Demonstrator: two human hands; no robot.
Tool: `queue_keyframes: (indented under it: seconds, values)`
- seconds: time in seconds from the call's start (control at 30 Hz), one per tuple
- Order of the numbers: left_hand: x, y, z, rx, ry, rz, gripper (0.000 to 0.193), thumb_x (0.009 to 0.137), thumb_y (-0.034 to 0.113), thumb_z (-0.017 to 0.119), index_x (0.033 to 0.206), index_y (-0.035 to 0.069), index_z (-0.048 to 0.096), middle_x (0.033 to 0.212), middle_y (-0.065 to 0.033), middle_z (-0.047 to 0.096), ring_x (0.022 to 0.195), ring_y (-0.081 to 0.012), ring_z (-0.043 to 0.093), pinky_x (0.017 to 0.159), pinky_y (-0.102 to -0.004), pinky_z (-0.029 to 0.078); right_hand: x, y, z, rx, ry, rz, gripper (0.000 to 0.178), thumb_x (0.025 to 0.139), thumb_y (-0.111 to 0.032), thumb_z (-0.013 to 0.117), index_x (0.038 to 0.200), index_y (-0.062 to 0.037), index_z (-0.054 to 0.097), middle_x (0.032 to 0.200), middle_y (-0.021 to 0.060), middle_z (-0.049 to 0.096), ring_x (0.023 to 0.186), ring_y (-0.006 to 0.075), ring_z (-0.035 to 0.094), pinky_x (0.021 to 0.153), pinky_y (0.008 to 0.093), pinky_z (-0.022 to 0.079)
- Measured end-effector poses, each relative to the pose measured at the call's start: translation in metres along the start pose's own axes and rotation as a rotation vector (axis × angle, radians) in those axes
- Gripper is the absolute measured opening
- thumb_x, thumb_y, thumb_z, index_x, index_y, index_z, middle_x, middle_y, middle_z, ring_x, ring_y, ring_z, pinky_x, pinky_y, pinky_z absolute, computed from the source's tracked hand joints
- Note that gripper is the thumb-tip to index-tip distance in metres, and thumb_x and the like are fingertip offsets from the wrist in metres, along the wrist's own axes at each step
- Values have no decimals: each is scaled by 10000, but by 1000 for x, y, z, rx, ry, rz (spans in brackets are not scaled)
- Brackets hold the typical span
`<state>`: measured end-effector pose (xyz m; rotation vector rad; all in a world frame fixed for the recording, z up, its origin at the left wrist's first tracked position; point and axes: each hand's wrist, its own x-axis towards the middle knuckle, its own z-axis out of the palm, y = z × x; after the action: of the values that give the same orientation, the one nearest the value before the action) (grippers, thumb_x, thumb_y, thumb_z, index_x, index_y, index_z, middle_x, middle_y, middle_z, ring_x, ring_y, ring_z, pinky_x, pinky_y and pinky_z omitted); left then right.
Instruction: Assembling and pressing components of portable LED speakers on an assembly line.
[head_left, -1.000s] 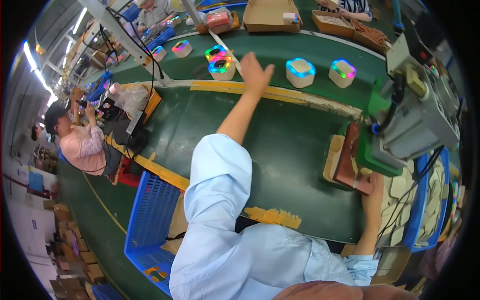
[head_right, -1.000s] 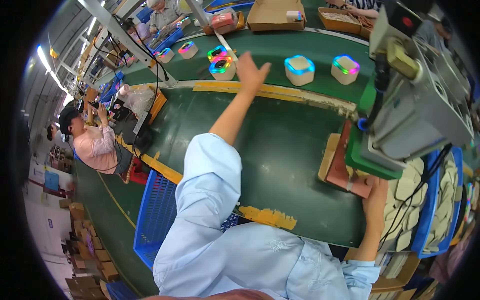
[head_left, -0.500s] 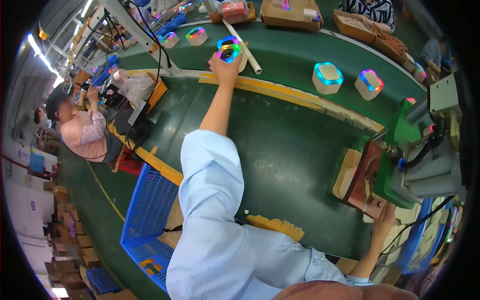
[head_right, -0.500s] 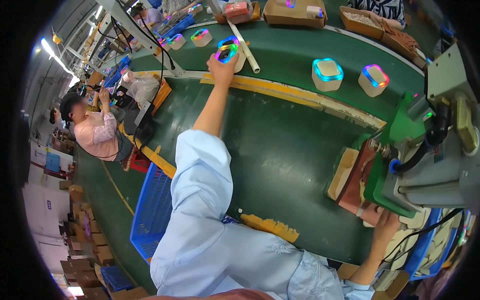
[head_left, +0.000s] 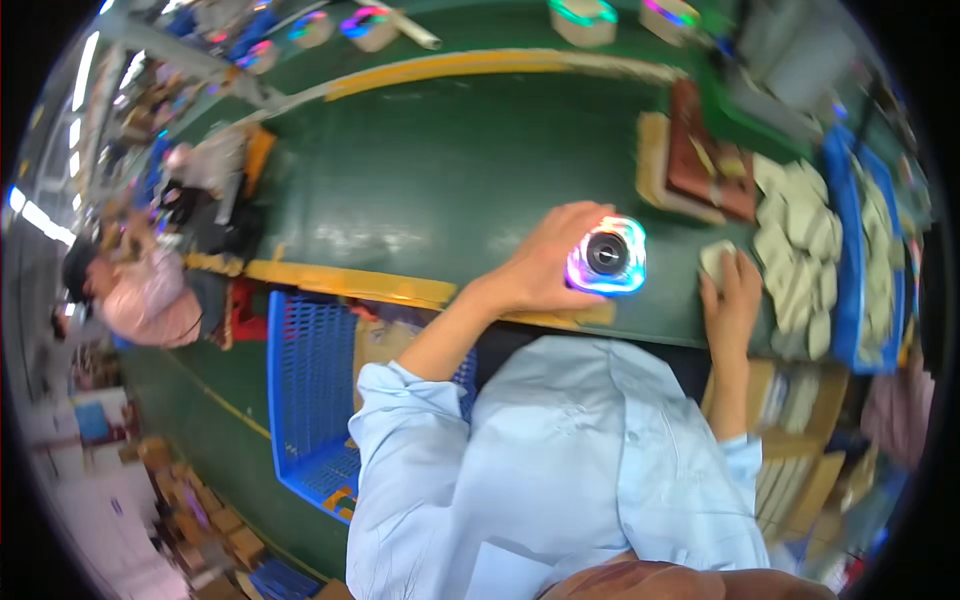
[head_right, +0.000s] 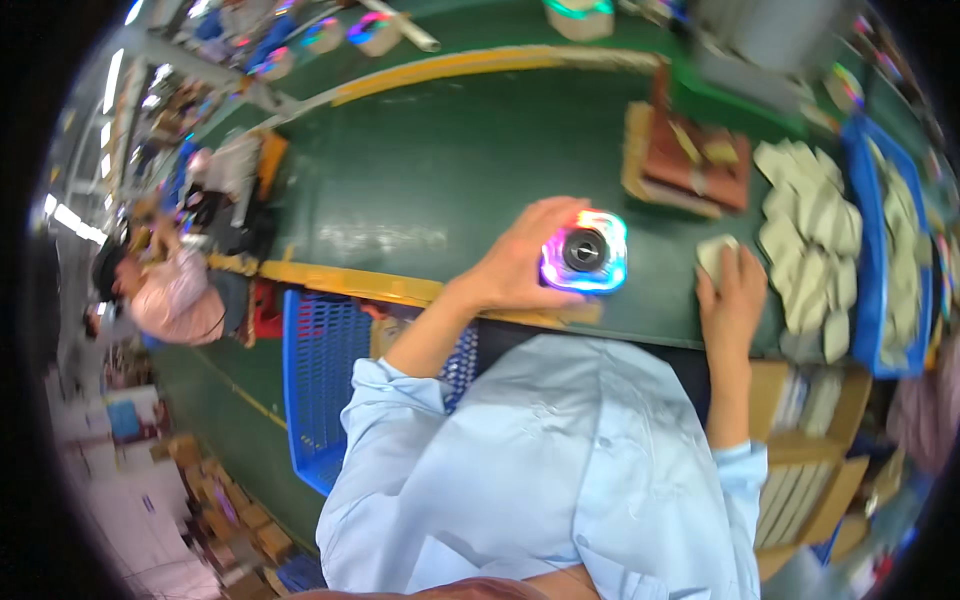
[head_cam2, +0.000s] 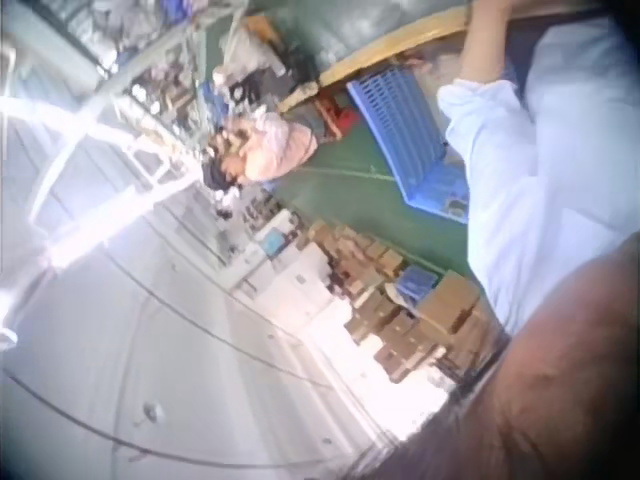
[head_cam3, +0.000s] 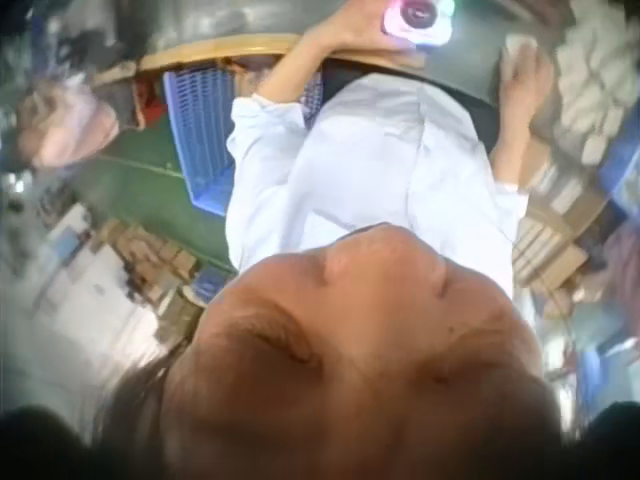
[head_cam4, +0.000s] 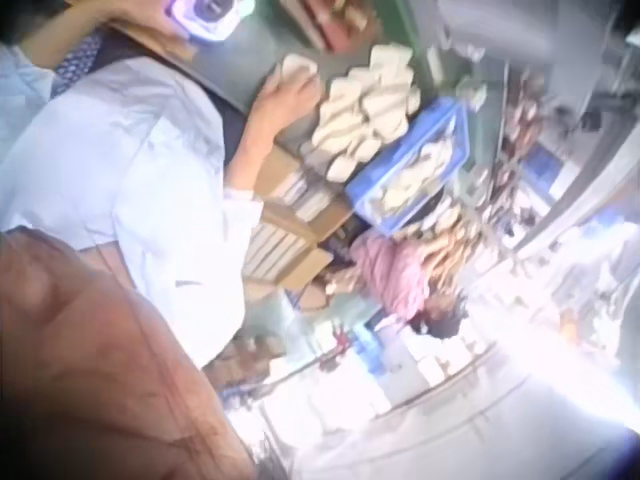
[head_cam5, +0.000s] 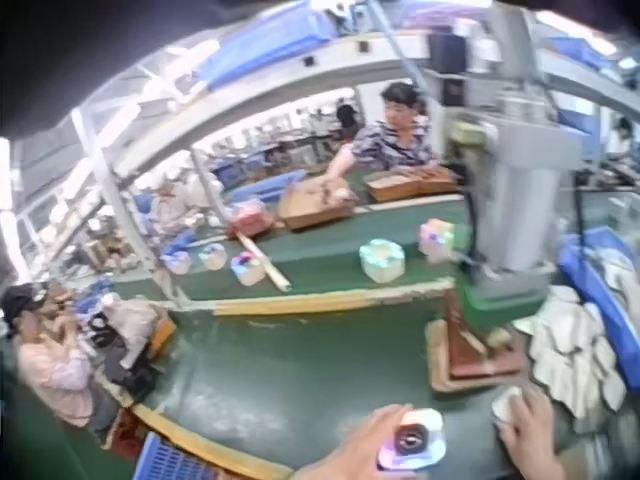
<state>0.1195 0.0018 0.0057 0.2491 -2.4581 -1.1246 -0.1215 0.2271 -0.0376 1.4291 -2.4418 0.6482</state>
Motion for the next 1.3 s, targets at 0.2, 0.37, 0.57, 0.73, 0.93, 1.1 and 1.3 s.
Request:
queue_keyframes:
  seconds: [0.2,0.37,0.57,0.73,0.93,1.1,1.3]
  values:
    - [-24,-1,19,-207,95,-197,1058,607,220,924,1482,19,364,1425,-172,510,1300,-291,528,1090,-370,418,-14,-57,-48,626,-90,30,532,758,-57,752,1267,-15,604,1350,187,572,1221,327,578,1025,376,447]
    - [-24,1,21,-214,63,-219,1036,612,222,920,1475,40,378,1360,-147,566,1250,-273,563,1065,-361,439,32,-105,-38,695,-149,-370,527,789,-129,766,1269,-11,584,1385,178,543,1263,351,538,1057,433,434]
    - [-25,1,20,-217,55,-255,1022,605,237,914,1464,55,390,1336,-164,570,1219,-298,579,1033,-368,457,49,-109,-35,366,-354,-668,528,813,-159,744,1289,-18,562,1402,167,527,1331,373,472,1128,525,358]
    - [-24,0,18,-185,77,-237,1022,600,256,913,1458,51,397,1330,-172,571,1235,-310,570,1039,-375,452,44,-114,-33,305,-404,-679,804,768,-307,783,1415,19,435,1508,210,401,1425,414,350,1142,546,332]
    - [-31,11,26,-235,88,-288,1032,611,286,922,1466,27,405,1396,-164,536,1302,-293,527,1100,-388,398,4,-81,-2,840,-257,-223,1174,646,-390,899,1532,22,248,1595,238,275,1467,351,319,1168,453,304]
    - [6,14,26,-452,-76,-223,1026,647,249,896,1493,-2,373,1418,-157,522,1335,-283,501,1076,-382,422,-47,-66,-31,1261,-320,300,1027,647,-74,891,1501,11,328,1391,120,526,1281,215,534,1067,368,450]
    - [135,1,50,-434,257,125,806,605,303,914,1259,19,539,1137,-150,673,1079,-261,644,953,-380,489,-16,-10,-26,1159,311,554,622,749,-99,791,1308,10,539,1186,97,626,1053,188,617,922,337,501]
